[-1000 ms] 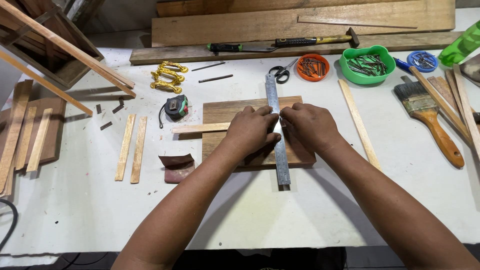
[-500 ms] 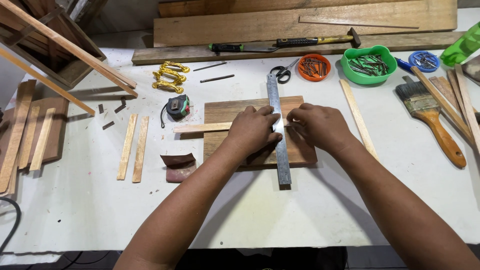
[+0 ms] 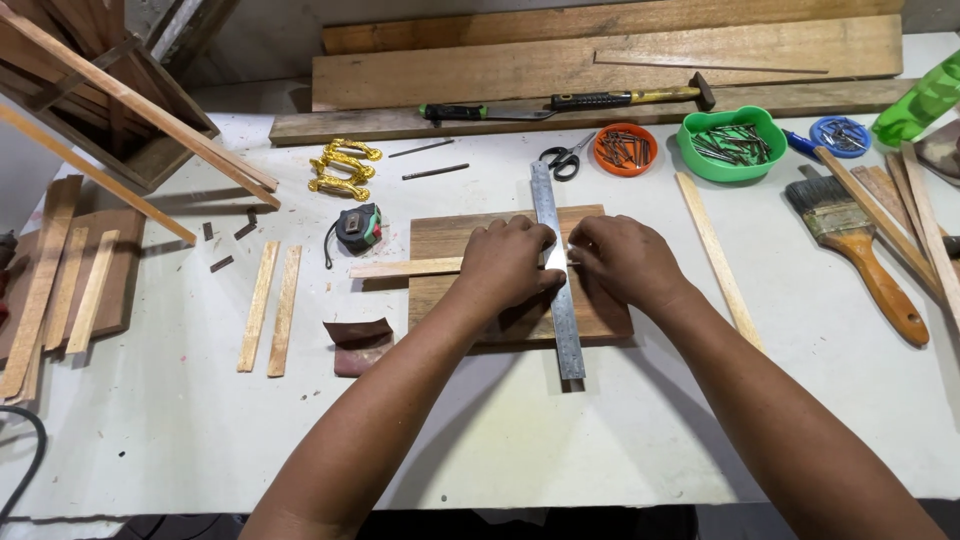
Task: The recorder is measuring, marking, and sanding small wood strips and blocks at a workbench.
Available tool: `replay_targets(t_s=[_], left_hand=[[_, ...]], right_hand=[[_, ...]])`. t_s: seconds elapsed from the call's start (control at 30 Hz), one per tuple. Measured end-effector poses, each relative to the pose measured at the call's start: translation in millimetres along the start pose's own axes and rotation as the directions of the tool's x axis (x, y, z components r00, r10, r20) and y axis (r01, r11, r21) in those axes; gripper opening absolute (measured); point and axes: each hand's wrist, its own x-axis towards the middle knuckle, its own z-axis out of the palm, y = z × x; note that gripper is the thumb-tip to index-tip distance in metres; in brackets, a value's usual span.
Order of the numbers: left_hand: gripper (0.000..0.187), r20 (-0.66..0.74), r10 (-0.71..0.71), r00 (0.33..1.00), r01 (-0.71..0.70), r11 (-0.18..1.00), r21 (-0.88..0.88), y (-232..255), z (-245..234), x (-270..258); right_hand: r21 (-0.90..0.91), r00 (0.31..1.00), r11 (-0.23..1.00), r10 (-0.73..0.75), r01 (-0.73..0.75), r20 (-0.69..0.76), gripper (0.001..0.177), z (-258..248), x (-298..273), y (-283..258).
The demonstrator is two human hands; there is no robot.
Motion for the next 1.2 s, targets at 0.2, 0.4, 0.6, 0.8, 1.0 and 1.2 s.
replay_targets(t_s=[0.2,0.4,0.6,0.8,1.0,1.2], left_hand=[[0.057,-0.008,0.025,1.0,-0.025,0.999,-0.025,-3.0,4.5,2.0],[0.06,-0.034,0.032,0.999,-0.033,0.999,-0.029,-3.5,5.5,0.5],[0.06,-0.02,0.03,0.999,-0.031,0.999,-0.045,-3.5,7.1,2.7],[0.056,0.0,0.015,1.0,-0.015,0.999,-0.043,-1.3,3.1,1.6],[0.056,-0.008,0.028,1.0,-0.028,0.999,-0.029,0.3,0.5,0.5],[0.041,-0.018,-0.072,0.997,0.07,0.993,-0.097,-2.8,4.6,14.7]], right_hand=[[-0.079,0.978,0.981,-0.183,0.175,-0.103,0.012,0.8,-8.8,-4.9],[-0.211,0.973,0.957,-0.219,0.199,-0.072,0.01,-1.6,-5.3,-10.9],[-0.313,0.961,0.919,-0.272,0.241,-0.058,0.009,0.1,-4.0,-11.1],[-0.281,0.972,0.931,-0.232,0.234,0.042,0.009,-9.3,-6.8,-15.4],[-0.057,0.996,0.996,-0.068,0.065,-0.061,0.019,-6.2,-1.6,1.8],[0.172,1.0,0.985,0.011,-0.007,-0.022,0.023,16.3,20.8,12.3]])
